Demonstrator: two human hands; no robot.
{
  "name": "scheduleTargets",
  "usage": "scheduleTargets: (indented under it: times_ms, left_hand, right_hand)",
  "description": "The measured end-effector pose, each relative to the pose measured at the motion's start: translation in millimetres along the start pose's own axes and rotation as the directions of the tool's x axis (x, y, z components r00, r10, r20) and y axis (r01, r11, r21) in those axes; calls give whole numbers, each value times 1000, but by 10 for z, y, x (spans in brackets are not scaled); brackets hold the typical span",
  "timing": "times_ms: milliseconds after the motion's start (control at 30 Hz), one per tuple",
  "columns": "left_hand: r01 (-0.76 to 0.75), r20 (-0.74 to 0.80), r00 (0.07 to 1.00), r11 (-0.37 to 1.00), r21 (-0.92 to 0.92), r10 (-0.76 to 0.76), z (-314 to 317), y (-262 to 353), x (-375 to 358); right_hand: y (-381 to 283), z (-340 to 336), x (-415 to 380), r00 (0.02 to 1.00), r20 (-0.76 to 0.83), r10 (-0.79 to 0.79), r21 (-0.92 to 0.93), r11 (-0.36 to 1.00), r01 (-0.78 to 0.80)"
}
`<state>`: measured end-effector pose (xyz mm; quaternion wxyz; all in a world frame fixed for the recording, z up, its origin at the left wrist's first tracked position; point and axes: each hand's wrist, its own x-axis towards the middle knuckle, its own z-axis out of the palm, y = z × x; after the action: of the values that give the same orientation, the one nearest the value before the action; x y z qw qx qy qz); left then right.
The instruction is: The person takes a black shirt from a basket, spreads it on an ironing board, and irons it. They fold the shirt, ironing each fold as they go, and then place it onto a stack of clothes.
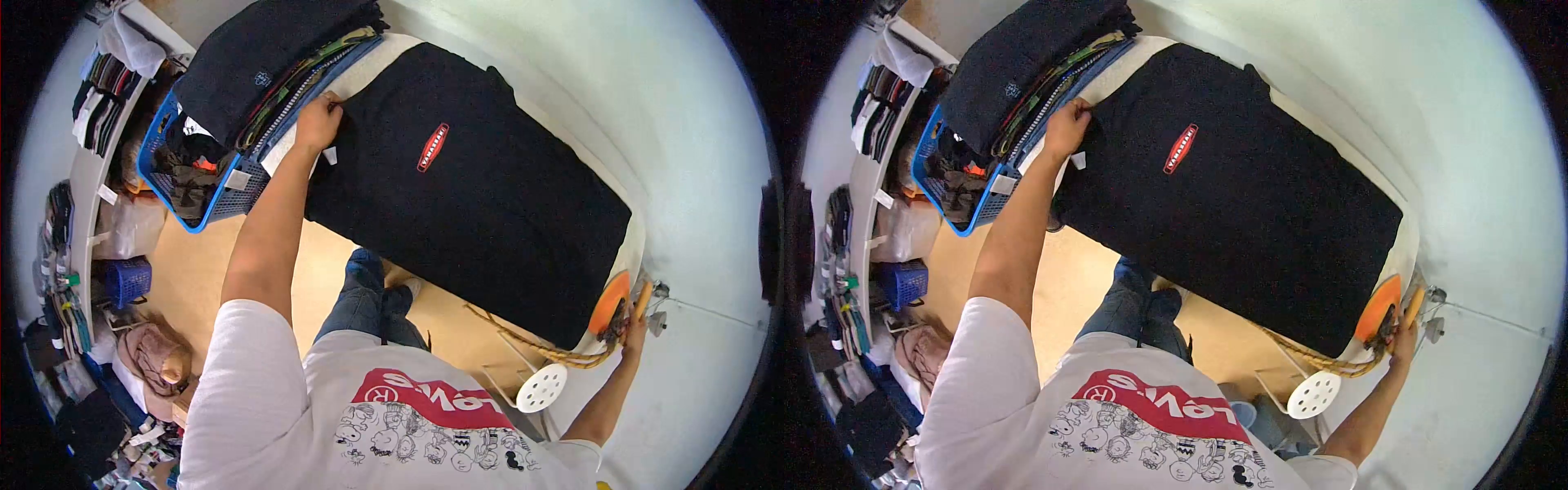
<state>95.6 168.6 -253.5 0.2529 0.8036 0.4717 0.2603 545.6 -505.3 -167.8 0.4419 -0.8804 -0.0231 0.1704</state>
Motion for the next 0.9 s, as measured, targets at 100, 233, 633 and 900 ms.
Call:
scheduleTargets:
  times_ms: [100,233,633,900]
  left_hand:
    - [106,-88,988,976,-192,-125,-23,-186,62]
    - [89,-62,992,946,-312,-114,37,-316,6]
    - [138,7,989,917,-375,-146,-21,-291,-4]
    - [-89,123,986,974,-211,116,-672,-236,-822]
  right_hand:
    - [-422,372,-299,999,-11,-32,-241,970,28]
    - [-1467,1502,-1224,988,151,-14,-231,972,49]
    - [-3588,5322,-1212,456,754,-473,-243,444,862]
    - [-3682,5576,-1263,358,881,-308,-143,548,824]
